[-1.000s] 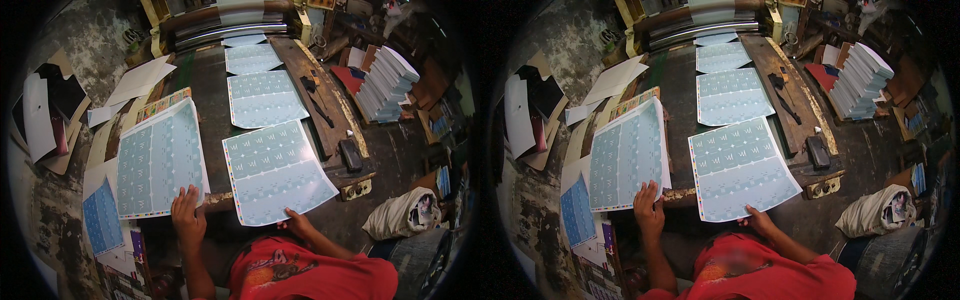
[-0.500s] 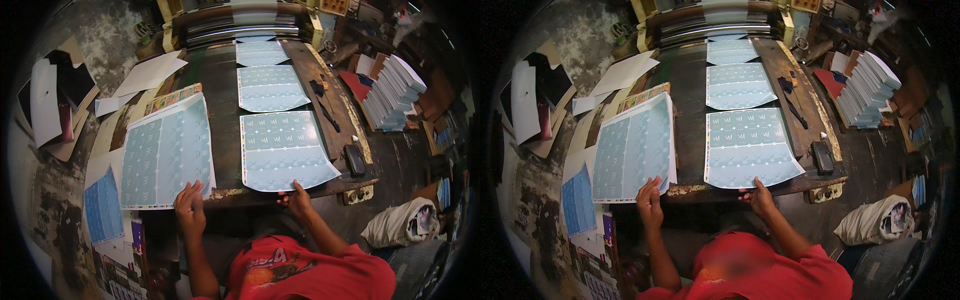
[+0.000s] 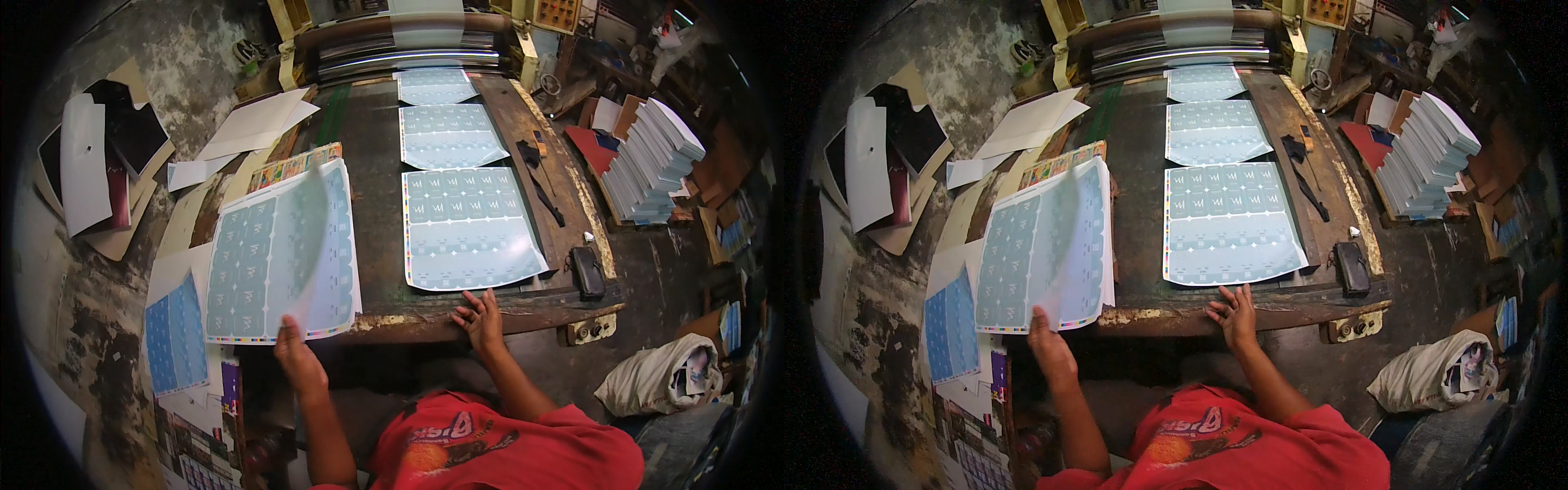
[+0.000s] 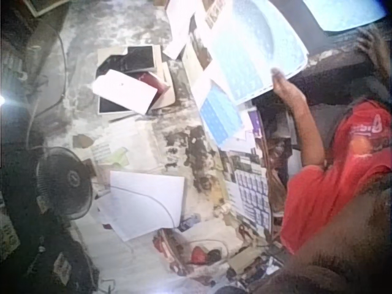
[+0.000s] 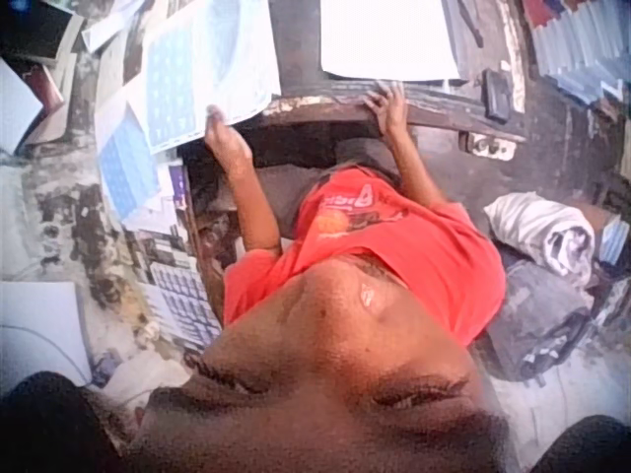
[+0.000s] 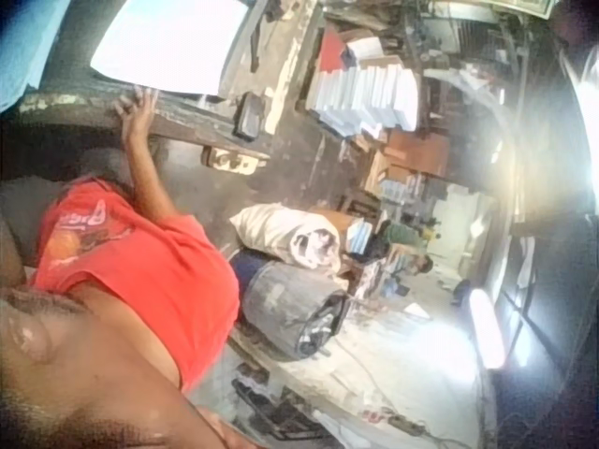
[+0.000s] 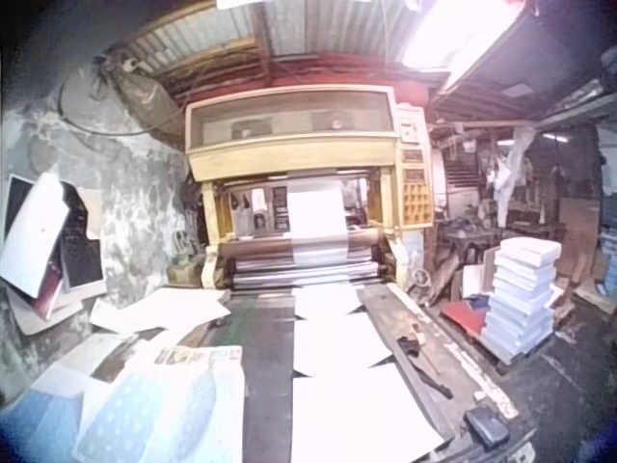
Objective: The person organizes printed sheets emerging from a press, flipping through a stack and aligning them on a work table.
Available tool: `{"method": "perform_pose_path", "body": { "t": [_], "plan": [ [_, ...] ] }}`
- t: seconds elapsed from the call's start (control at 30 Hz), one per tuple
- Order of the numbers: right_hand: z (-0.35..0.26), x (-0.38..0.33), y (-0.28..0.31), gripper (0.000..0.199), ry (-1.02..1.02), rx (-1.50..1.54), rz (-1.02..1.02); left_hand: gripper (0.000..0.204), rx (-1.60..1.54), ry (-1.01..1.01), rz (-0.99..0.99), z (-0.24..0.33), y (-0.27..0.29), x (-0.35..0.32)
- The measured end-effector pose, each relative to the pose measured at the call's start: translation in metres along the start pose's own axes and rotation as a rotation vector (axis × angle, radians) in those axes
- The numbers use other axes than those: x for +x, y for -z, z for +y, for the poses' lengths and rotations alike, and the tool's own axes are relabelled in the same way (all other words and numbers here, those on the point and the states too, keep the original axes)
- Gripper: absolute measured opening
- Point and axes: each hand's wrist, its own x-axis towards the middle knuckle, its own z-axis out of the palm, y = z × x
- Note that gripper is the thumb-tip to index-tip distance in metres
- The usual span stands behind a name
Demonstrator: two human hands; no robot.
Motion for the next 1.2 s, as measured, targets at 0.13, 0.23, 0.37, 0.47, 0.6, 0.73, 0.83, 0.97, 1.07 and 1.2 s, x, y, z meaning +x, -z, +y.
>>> {"method": "perform_pose_path", "body": {
  "t": [0.13, 0.23, 0.37, 0.47, 0.6, 0.73, 0.83, 0.97, 1.07, 1.2],
  "plan": [
    [-0.010, -0.009, 0.014, 0.062, -0.093, 0.009, -0.205, 0.033, 0.397, -0.279, -0.216, 0.016, -0.004, -0.015],
    [-0.031, -0.030, -0.005, 0.065, -0.104, -0.091, -0.408, 0.028, 0.666, -0.460, -0.633, 0.024, -0.003, -0.026],
    [-0.054, -0.056, -0.025, 0.064, -0.101, -0.028, -0.702, 0.033, 0.799, -0.646, -1.052, 0.033, -0.014, -0.038],
    [-0.062, -0.069, -0.027, 0.051, -0.165, -0.201, -0.418, 0.039, 0.826, -0.632, -1.038, 0.035, -0.022, -0.050],
    [-0.030, -0.053, 0.032, 0.042, -0.278, -0.121, -0.270, 0.060, 0.886, -0.656, -0.589, 0.013, -0.017, -0.024],
    [0.000, -0.071, 0.083, 0.036, -0.350, -0.098, -0.247, 0.046, 1.102, -0.650, -0.548, -0.013, 0.002, -0.003],
    [0.004, -0.098, 0.086, 0.038, -0.321, -0.232, -0.205, 0.036, 1.103, -0.706, -0.470, -0.020, 0.004, -0.006],
    [0.002, -0.113, 0.084, 0.042, -0.387, -0.253, -0.174, 0.040, 1.009, -0.622, -0.475, -0.011, 0.002, -0.004],
    [0.002, -0.106, 0.078, 0.043, -0.371, -0.205, -0.153, 0.047, 0.974, -0.557, -0.502, -0.006, 0.002, -0.002],
    [0.002, -0.084, 0.077, 0.048, -0.364, -0.125, -0.165, 0.042, 0.911, -0.477, -0.510, -0.002, 0.001, -0.003]
  ]
}}
